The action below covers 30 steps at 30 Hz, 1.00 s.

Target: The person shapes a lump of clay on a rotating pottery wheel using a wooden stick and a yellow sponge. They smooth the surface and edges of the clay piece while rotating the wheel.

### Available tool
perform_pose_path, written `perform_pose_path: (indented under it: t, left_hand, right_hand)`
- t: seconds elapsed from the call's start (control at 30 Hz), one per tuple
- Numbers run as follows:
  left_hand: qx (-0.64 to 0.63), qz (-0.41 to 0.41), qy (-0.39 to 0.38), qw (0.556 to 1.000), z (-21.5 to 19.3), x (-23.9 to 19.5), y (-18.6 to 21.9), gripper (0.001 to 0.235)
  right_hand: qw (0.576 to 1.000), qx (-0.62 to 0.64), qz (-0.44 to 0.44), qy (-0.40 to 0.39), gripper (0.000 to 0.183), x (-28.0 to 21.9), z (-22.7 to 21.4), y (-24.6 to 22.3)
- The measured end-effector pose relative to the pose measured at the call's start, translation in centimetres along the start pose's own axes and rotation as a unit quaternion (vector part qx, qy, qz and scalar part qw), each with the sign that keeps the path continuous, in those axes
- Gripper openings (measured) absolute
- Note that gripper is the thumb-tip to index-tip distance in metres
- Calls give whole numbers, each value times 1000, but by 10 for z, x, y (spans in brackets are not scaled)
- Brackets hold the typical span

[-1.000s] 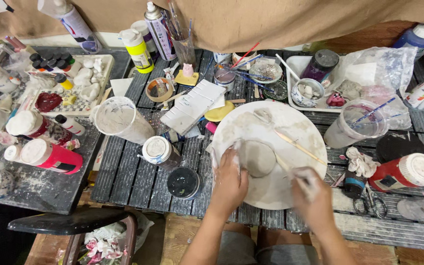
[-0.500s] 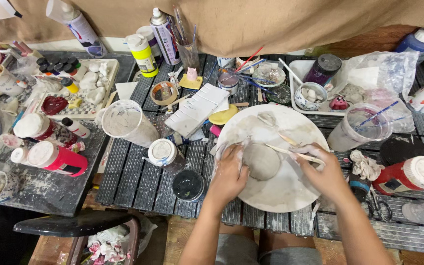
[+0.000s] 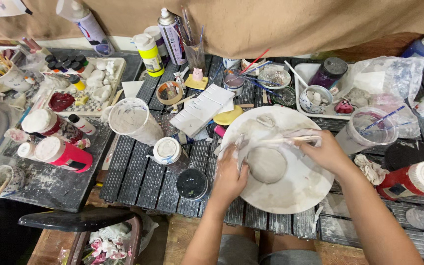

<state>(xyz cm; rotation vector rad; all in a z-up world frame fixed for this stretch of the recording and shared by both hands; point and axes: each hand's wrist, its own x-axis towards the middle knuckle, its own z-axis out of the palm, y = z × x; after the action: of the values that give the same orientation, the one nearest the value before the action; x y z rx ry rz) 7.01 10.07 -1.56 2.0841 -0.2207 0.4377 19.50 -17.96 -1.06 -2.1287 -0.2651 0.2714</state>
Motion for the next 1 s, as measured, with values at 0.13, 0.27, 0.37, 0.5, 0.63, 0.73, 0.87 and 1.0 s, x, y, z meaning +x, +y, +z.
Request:
perform_pose_path:
  t: [0.13, 0.27, 0.37, 0.5, 0.63, 0.73, 0.87, 1.0]
  left_hand:
    - [25, 13, 38, 999, 4, 0, 2, 64]
    - [-3, 7, 77, 997, 6, 1, 0, 57]
    - [59, -18, 117, 991, 10, -1, -5, 44]
    - [8, -47, 113, 992, 15, -2, -8, 34]
    - [-12, -47, 135, 990, 15, -2, -9, 44]
    - [-2, -36, 153, 988, 15, -2, -11, 45]
    - [24, -19, 160, 987, 18, 1, -17, 43]
    - [18, -15, 137, 990, 16, 0, -21, 37]
  right_hand:
    - [994, 33, -86, -63, 25, 14, 0, -3]
    - [995, 68, -51, -56, 24, 26, 9, -13]
    - [993, 69, -66, -71, 19, 34, 14, -25]
    - [988, 61, -55, -128, 16, 45, 14, -41]
    - [994, 23, -23, -107, 19, 55, 25, -47]
    - [993, 33, -36, -111, 21, 65, 44, -43]
    - [990, 41, -57, -124, 23, 73, 53, -32]
    - [990, 37, -82, -111, 21, 76, 54, -31]
